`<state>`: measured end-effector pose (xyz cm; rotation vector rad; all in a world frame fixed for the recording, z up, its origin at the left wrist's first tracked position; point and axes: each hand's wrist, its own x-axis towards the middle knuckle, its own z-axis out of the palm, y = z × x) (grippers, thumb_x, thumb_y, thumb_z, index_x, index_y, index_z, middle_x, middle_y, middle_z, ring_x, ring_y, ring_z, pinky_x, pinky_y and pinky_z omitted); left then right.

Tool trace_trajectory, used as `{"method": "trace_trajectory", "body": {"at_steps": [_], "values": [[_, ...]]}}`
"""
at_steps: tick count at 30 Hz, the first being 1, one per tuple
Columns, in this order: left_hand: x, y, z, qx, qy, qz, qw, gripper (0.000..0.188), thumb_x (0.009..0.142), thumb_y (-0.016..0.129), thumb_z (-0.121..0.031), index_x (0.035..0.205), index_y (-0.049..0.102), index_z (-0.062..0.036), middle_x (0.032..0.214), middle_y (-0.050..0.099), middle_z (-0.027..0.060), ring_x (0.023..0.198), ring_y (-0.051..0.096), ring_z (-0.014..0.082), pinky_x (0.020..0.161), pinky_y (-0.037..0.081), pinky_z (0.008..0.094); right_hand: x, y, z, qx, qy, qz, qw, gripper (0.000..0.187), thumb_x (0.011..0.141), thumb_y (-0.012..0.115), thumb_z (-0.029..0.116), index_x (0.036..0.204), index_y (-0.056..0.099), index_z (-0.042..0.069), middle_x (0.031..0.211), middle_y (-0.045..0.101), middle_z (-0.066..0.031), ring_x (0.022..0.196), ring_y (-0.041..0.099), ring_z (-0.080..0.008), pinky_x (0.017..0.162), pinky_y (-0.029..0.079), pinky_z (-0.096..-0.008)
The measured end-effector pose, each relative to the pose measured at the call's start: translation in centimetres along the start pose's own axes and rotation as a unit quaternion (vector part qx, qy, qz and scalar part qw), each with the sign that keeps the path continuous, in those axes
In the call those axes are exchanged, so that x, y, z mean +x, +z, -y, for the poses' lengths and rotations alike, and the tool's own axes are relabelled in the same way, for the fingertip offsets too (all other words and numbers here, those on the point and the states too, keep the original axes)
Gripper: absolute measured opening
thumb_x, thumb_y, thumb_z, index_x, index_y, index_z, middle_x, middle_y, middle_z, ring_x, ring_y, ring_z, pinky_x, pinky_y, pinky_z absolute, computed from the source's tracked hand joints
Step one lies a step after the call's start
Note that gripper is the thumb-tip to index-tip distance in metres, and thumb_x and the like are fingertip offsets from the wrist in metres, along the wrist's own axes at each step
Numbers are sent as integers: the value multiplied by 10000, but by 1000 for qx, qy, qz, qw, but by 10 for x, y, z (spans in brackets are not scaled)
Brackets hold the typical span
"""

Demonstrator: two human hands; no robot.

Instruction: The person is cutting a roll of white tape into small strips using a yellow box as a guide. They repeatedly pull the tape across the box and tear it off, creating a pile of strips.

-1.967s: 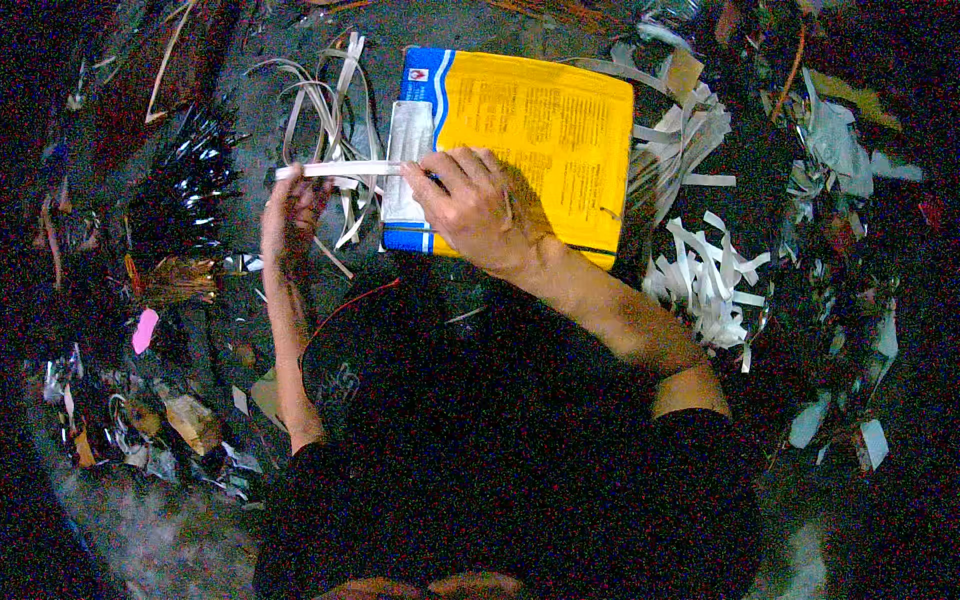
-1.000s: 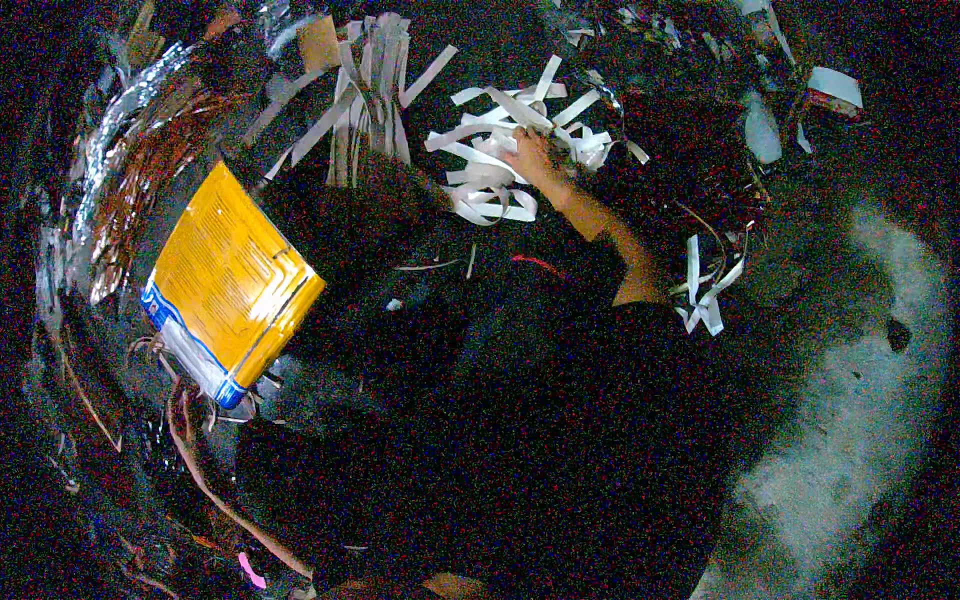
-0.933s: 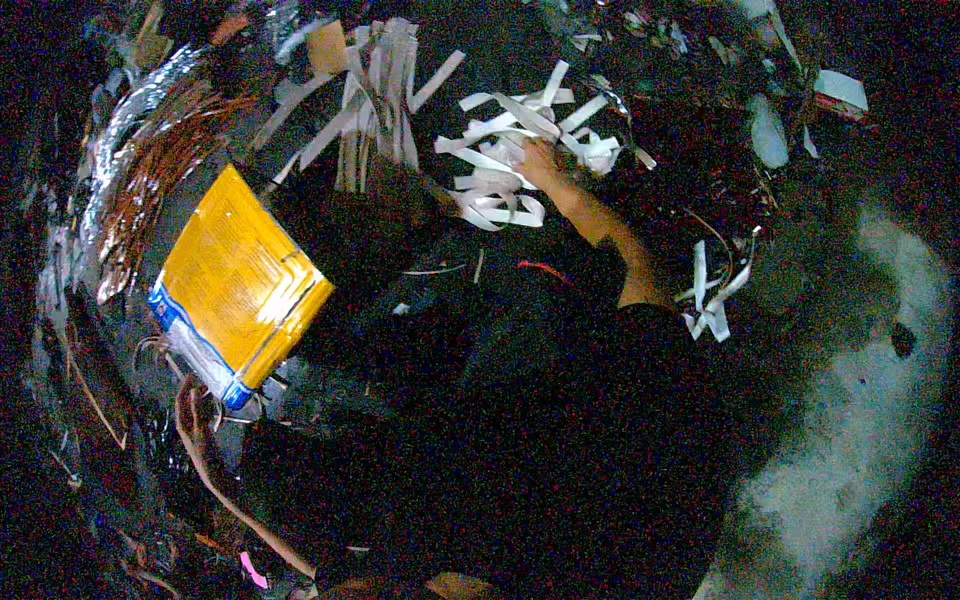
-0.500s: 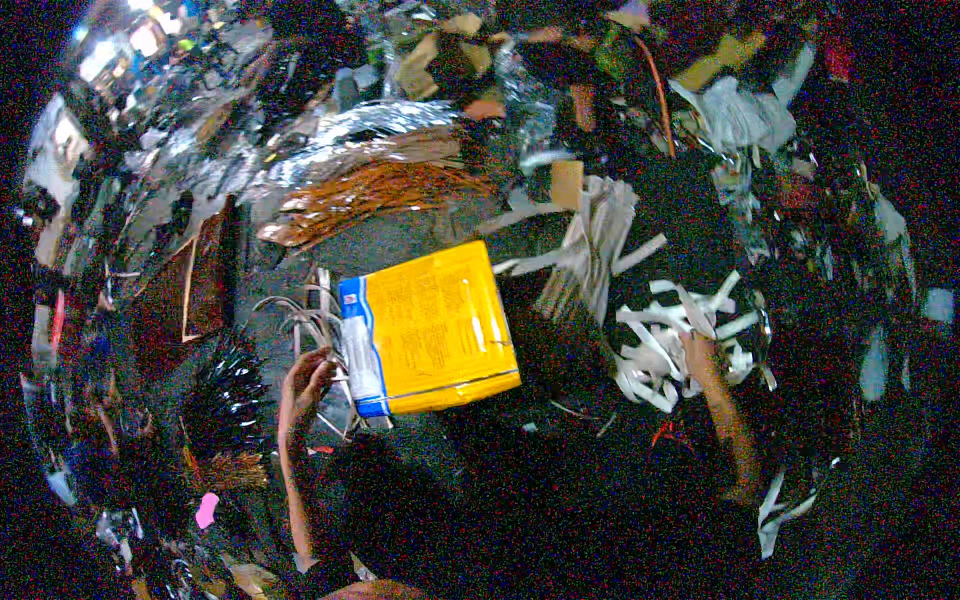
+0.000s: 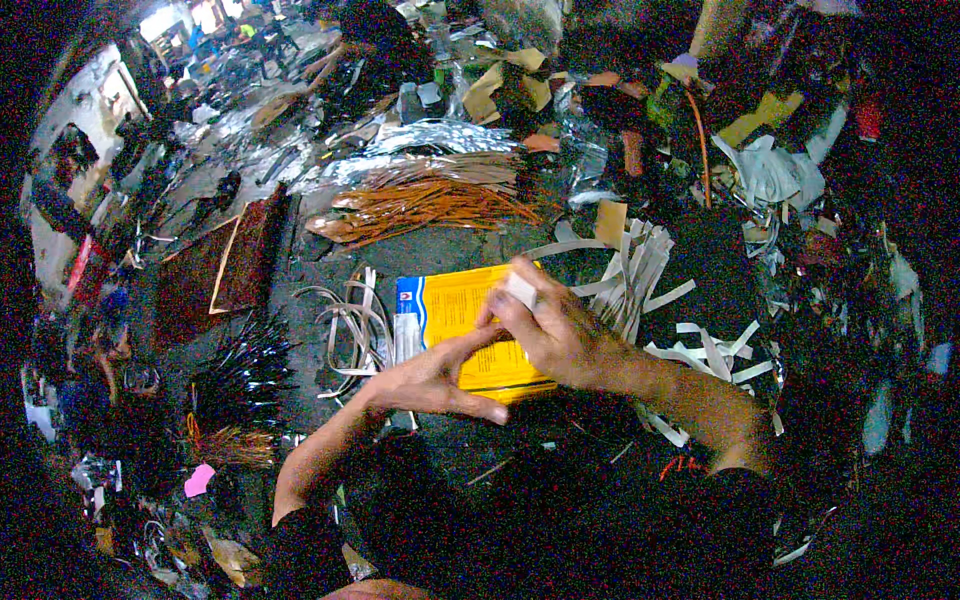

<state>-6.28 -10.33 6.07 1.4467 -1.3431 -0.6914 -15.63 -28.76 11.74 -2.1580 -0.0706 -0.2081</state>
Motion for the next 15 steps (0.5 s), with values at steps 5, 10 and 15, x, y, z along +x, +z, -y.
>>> {"method": "trace_trajectory", "body": {"at_steps": [5, 10, 15], "values": [[-4, 4, 25, -197, -85, 31, 976, 266, 933, 627, -197, 1126, 578, -20, 1005, 609, 33, 922, 563, 118, 834, 471, 283, 35, 19, -19, 151, -24, -124, 981, 388, 1020, 345, 343, 819, 522, 62, 763, 509, -13, 711, 490, -118, 666, 397, -260], [-44, -39, 26, -145, -155, 3, 977, 365, 911, 639, -154, 1230, 502, -45, 1022, 617, 43, 938, 551, 124, 823, 455, 292, 8, -31, -54, 271, 176, -59, 944, 403, 1014, 372, 411, 854, 545, 84, 559, 431, 12, 427, 384, -95, 418, 353, -264], [-91, -52, 55, -146, -215, -78, 962, 274, 952, 594, -195, 1164, 519, -39, 988, 626, 40, 894, 562, 106, 781, 461, 267, -32, -65, -88, 461, 259, -255, 809, 280, 979, 519, 369, 910, 573, 104, 580, 463, 38, 496, 457, -86, 475, 404, -256]]}}
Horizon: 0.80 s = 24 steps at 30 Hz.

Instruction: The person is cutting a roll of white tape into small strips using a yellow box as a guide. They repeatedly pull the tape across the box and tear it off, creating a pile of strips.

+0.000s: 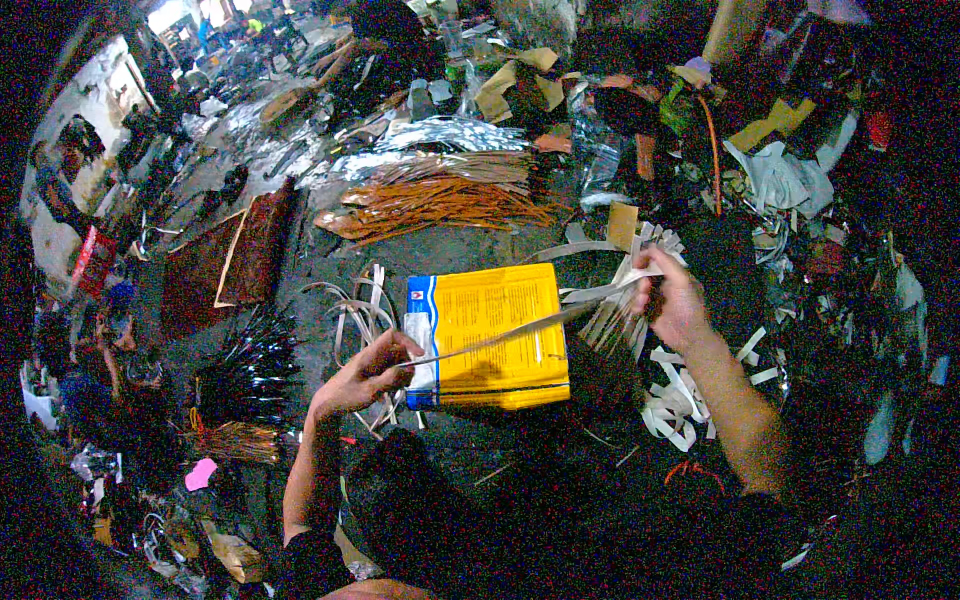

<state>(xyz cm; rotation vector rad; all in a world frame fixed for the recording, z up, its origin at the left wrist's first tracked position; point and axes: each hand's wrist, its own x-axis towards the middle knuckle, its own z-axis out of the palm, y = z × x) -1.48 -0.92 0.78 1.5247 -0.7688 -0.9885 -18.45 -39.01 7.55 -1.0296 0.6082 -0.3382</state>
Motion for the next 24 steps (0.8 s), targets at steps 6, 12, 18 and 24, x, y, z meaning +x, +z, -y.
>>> {"method": "trace_trajectory", "body": {"at_steps": [6, 12, 18, 24], "values": [[-1, -9, 30, 14, -67, -45, 997, 240, 983, 552, -240, 1048, 641, -28, 848, 638, -4, 780, 571, 83, 703, 464, 233, -14, -88, -14, 35, -13, -106, 994, 208, 945, 601, 287, 939, 602, 80, 807, 624, -54, 742, 635, -160, 682, 571, -309], [15, 3, 64, -70, -45, -200, 976, 145, 943, 612, -158, 977, 635, -19, 797, 642, 25, 711, 589, 92, 643, 486, 239, -2, -92, -24, -215, -62, -141, 965, 615, 892, 641, 441, 1307, 400, 57, 860, 629, -108, 581, 597, -167, 497, 505, -293], [16, 12, 71, -95, -13, -251, 963, 181, 933, 631, -173, 950, 637, 7, 772, 634, 21, 687, 561, 81, 625, 450, 233, 14, 26, -73, -536, -216, 135, 805, 188, 916, 600, 95, 1091, 624, 30, 871, 600, -27, 827, 579, -100, 756, 473, -243], [17, 18, 82, -33, -2, -338, 940, 174, 913, 658, -153, 959, 652, 14, 813, 667, 39, 710, 589, 84, 645, 471, 232, 33, 133, -176, -511, -389, 339, 688, 212, 881, 645, 204, 998, 632, 28, 990, 618, -143, 949, 608, -317, 858, 472, -405]]}}
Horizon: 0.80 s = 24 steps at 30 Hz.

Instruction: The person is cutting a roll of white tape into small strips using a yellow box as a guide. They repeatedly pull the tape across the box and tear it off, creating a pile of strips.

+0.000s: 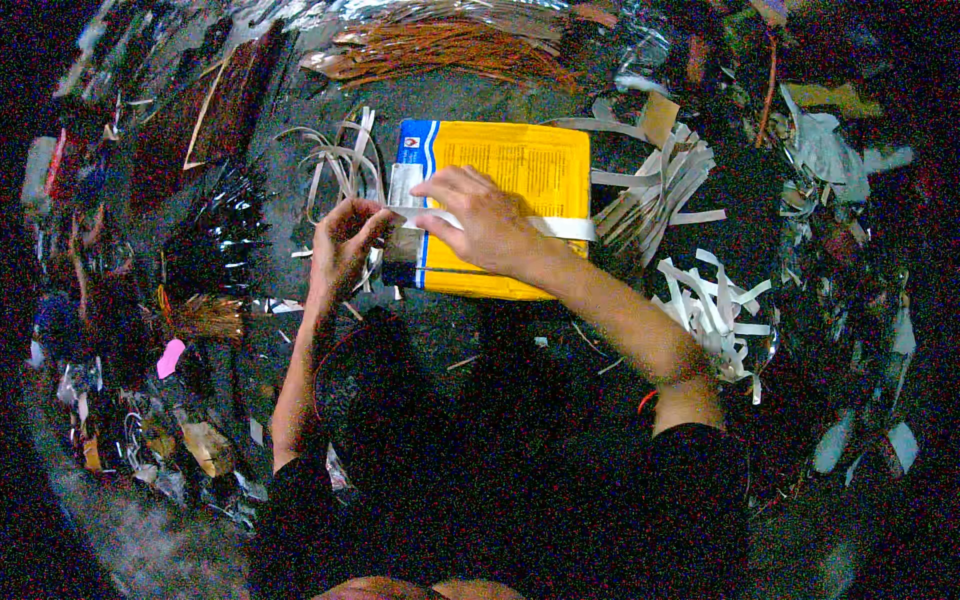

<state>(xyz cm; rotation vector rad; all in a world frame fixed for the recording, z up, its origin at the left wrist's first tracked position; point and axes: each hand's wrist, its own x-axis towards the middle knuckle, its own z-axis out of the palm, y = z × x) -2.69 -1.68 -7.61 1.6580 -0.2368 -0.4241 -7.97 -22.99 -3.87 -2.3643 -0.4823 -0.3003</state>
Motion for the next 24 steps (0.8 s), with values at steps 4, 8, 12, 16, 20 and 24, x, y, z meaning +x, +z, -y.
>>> {"method": "trace_trajectory", "body": {"at_steps": [4, 8, 12, 16, 20, 24], "values": [[5, 1, -1, 51, 14, -30, 998, 172, 899, 676, -155, 939, 666, 12, 816, 681, 42, 734, 609, 73, 650, 480, 218, 17, 34, -10, 30, 18, -15, 999, 161, 881, 643, 154, 973, 626, 24, 966, 626, -144, 915, 621, -325, 821, 491, -403], [11, 0, 8, 49, 0, -49, 998, 184, 890, 691, -163, 934, 670, 14, 795, 682, 37, 714, 598, 64, 622, 469, 212, 17, 39, -16, 86, 25, -15, 996, 121, 866, 645, 73, 972, 630, 16, 906, 626, -142, 822, 631, -313, 746, 509, -387], [14, -1, 15, 55, -17, -47, 997, 205, 886, 699, -183, 927, 670, 15, 793, 677, 29, 710, 587, 59, 615, 463, 213, 15, 48, -23, 63, 18, -47, 997, 135, 845, 658, 47, 978, 642, 24, 884, 618, -128, 814, 627, -297, 726, 503, -381], [14, -2, 15, 21, -52, -26, 998, 209, 898, 687, -193, 927, 664, 12, 810, 671, 22, 721, 584, 65, 641, 466, 216, 15, 51, -20, 20, 13, -66, 998, 157, 816, 678, 33, 972, 661, 39, 868, 614, -111, 813, 625, -278, 706, 503, -368], [15, -3, 16, -17, -59, -11, 998, 215, 912, 670, -206, 950, 654, 5, 837, 664, 23, 751, 580, 72, 680, 468, 224, 14, 46, -21, 23, 6, -35, 999, 187, 810, 669, 11, 992, 676, 54, 866, 613, -98, 828, 618, -273, 723, 507, -362], [18, -5, 22, -66, -82, 9, 994, 215, 924, 654, -222, 960, 638, -11, 857, 649, 16, 758, 564, 75, 691, 457, 224, 12, 45, -24, 22, -7, -21, 1000, 234, 793, 662, -8, 1015, 682, 63, 864, 608, -90, 835, 612, -272, 744, 512, -362]]}}
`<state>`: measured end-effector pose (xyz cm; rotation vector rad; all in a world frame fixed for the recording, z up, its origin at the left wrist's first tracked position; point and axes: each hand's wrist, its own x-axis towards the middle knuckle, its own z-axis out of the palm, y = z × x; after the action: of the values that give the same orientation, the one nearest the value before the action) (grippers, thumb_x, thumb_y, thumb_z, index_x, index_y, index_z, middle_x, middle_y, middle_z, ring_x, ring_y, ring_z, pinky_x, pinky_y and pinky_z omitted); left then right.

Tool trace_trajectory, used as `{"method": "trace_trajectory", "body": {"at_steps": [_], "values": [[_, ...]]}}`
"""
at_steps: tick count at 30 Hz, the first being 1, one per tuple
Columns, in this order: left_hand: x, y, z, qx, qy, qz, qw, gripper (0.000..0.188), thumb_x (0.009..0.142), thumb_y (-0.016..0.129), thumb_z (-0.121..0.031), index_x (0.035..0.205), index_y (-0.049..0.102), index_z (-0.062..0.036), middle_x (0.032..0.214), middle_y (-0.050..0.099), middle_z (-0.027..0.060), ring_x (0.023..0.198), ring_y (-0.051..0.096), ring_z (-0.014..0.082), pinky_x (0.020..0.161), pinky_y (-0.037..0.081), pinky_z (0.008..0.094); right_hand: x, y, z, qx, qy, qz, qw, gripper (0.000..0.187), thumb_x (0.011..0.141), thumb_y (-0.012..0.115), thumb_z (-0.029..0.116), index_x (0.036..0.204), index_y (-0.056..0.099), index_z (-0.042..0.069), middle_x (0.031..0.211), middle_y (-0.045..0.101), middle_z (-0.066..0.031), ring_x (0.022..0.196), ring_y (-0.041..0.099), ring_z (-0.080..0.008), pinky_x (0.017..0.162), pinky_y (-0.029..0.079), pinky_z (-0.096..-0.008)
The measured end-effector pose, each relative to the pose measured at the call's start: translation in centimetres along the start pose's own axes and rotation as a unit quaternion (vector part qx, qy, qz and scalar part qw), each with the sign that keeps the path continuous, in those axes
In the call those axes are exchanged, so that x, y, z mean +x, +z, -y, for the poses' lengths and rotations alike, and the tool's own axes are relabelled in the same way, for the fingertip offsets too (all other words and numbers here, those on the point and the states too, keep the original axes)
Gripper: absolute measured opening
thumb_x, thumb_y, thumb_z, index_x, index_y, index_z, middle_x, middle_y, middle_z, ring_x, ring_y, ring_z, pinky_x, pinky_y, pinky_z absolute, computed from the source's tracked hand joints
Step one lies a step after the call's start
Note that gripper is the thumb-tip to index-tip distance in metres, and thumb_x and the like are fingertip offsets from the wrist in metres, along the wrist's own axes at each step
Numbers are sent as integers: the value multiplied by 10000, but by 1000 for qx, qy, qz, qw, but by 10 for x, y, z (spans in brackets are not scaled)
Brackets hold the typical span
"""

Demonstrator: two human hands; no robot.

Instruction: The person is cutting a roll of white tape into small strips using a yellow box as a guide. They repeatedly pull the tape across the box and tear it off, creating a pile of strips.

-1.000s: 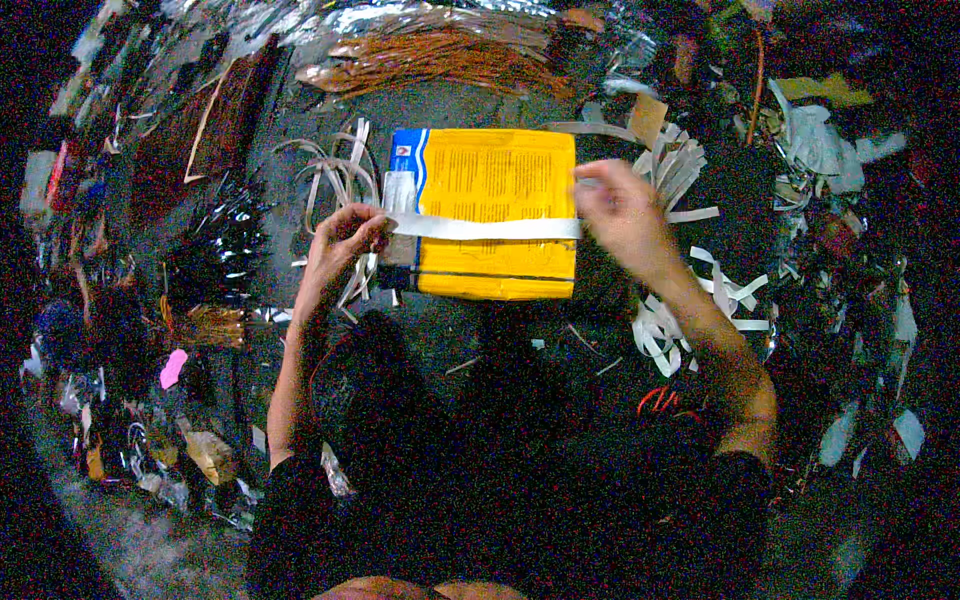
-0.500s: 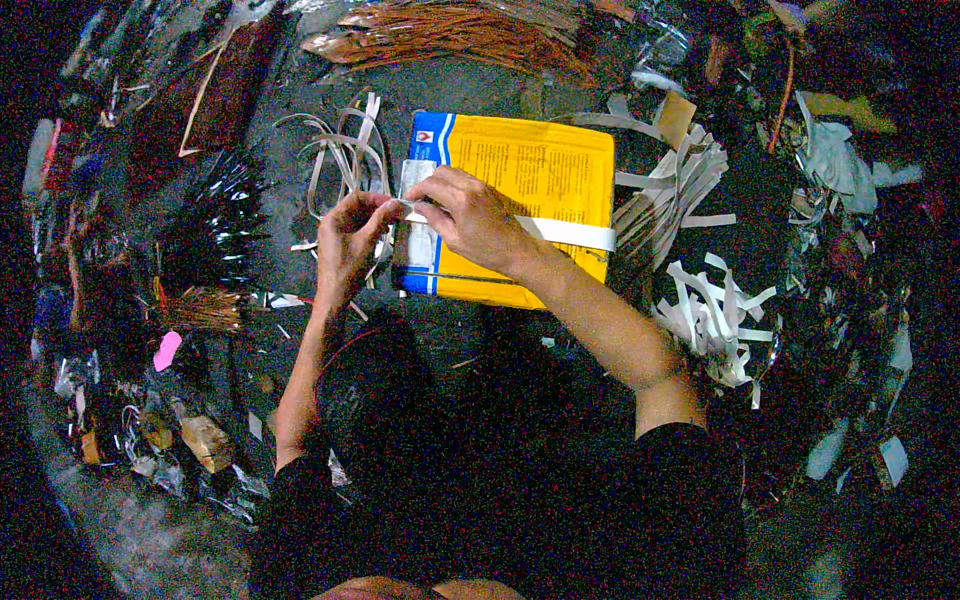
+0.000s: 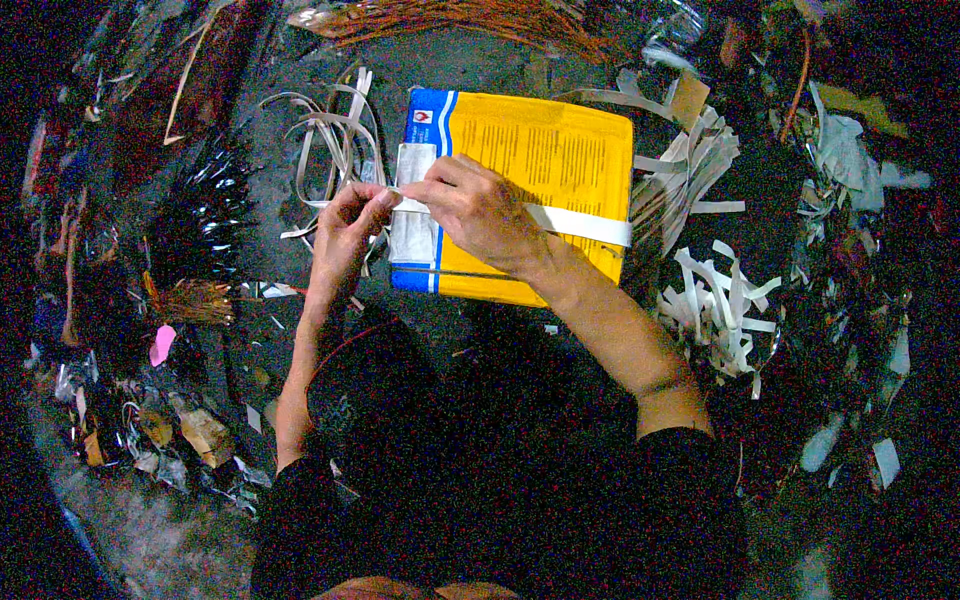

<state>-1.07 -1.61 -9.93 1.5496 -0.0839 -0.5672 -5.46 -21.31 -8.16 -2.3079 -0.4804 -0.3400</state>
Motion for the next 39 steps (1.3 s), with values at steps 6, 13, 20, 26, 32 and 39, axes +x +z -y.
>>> {"method": "trace_trajectory", "body": {"at_steps": [6, 13, 20, 26, 32, 39], "values": [[4, 4, 6, -56, -11, -3, 998, 170, 953, 600, -201, 937, 613, -33, 765, 576, -17, 669, 483, 57, 601, 377, 208, 3, -3, 3, -107, -66, 32, 991, 191, 772, 660, 37, 959, 668, 73, 859, 593, -78, 839, 598, -266, 740, 509, -368], [3, 7, 8, -66, -29, -19, 997, 197, 949, 605, -203, 955, 613, -7, 836, 623, 1, 704, 493, 45, 628, 411, 207, 3, 7, 9, -84, -19, -41, 995, 137, 777, 709, 189, 880, 666, 110, 863, 605, -45, 830, 592, -237, 712, 436, -371], [-11, 7, 5, -39, 27, -31, 998, 257, 927, 648, -196, 1081, 650, 9, 885, 672, 34, 763, 584, 61, 675, 466, 208, 4, 6, 8, -85, 3, -6, 996, 152, 801, 729, 205, 912, 691, 110, 880, 608, -31, 865, 582, -225, 757, 411, -364], [-5, 9, 10, -41, 30, -45, 998, 211, 919, 661, -194, 978, 664, 8, 866, 677, 38, 763, 594, 73, 686, 468, 212, 4, 5, 7, -67, 7, -25, 997, 138, 798, 734, 182, 906, 697, 103, 832, 581, -48, 829, 562, -236, 762, 432, -368], [3, 5, 19, -131, -44, -17, 990, 219, 917, 664, -228, 938, 653, -10, 761, 595, -12, 661, 471, 51, 595, 368, 203, 3, 12, 2, -2, 1, -50, 999, 145, 757, 744, 156, 859, 686, 71, 807, 593, -57, 774, 579, -255, 698, 476, -374], [8, -2, 28, -189, -78, -7, 979, 218, 917, 663, -247, 915, 642, -30, 751, 586, -17, 648, 472, 50, 596, 365, 199, 3, 10, -1, 2, -12, -26, 1000, 162, 777, 740, 106, 922, 689, 59, 831, 597, -72, 800, 589, -247, 701, 487, -354]]}}
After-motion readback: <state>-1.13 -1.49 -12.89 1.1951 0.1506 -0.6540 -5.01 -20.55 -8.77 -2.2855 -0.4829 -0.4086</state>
